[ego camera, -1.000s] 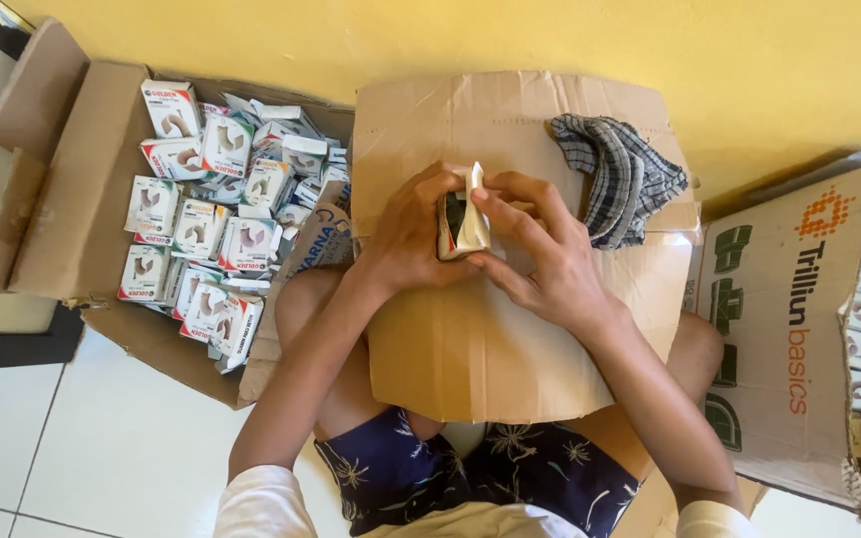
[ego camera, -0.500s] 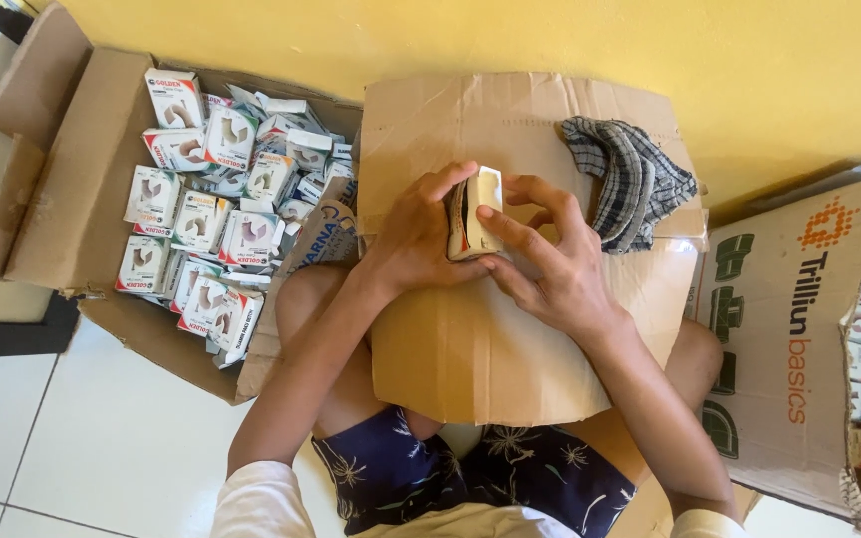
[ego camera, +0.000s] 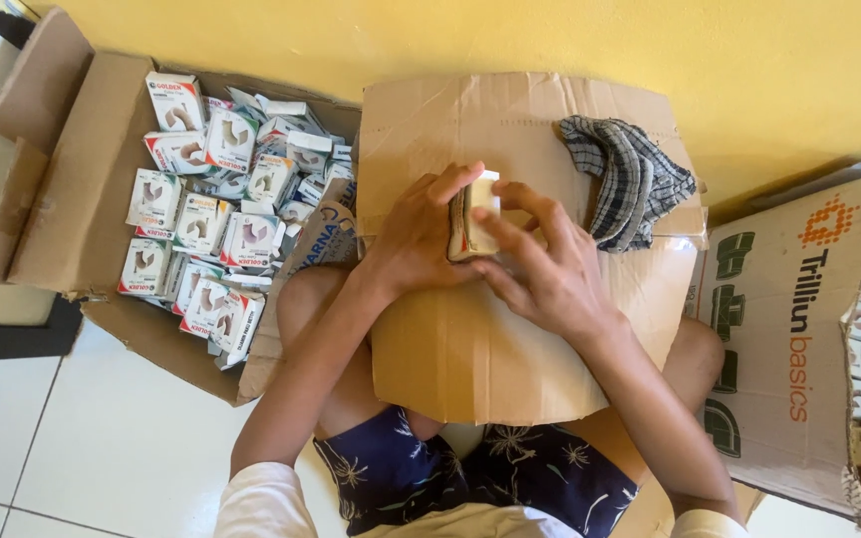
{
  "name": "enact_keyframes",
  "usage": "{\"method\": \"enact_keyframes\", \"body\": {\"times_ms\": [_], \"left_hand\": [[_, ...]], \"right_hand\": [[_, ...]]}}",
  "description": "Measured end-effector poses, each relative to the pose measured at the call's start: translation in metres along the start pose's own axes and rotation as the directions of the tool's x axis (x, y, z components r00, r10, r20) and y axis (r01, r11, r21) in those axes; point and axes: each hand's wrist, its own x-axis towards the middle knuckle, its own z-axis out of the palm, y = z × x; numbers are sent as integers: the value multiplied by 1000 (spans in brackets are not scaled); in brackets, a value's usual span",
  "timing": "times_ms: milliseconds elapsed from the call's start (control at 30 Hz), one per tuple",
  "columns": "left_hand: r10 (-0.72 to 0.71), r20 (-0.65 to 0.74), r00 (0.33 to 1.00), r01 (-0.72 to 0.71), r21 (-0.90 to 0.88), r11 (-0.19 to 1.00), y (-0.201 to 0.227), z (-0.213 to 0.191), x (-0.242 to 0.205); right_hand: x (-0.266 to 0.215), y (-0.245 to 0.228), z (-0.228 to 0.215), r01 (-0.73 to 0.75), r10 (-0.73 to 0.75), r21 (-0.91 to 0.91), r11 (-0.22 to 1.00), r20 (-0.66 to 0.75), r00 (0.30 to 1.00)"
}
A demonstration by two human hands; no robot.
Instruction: The person wipes the surface of small product boxes with a cloth, then places them into a larger cardboard box. The person repeats this process with multiple boxes, handling them one at a time.
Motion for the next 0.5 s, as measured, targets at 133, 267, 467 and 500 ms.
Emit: {"method": "enact_keyframes", "body": {"times_ms": [133, 267, 467, 500], "left_hand": [[-4, -9, 1000, 4, 20, 1000, 4, 0, 5], [8, -5, 1000, -7, 19, 1000, 1, 3, 5], [28, -35, 999, -28, 14, 1000, -5, 5, 2], [63, -66, 996, -62, 21, 998, -7, 7, 1]], "right_hand": [[14, -12, -12, -85, 87, 103, 991, -21, 996], [20, -15, -14, -98, 99, 120, 988, -6, 995], [19, -16, -14, -103, 103, 136, 985, 6, 995], [18, -15, -13, -98, 99, 137, 986, 4, 995]]}}
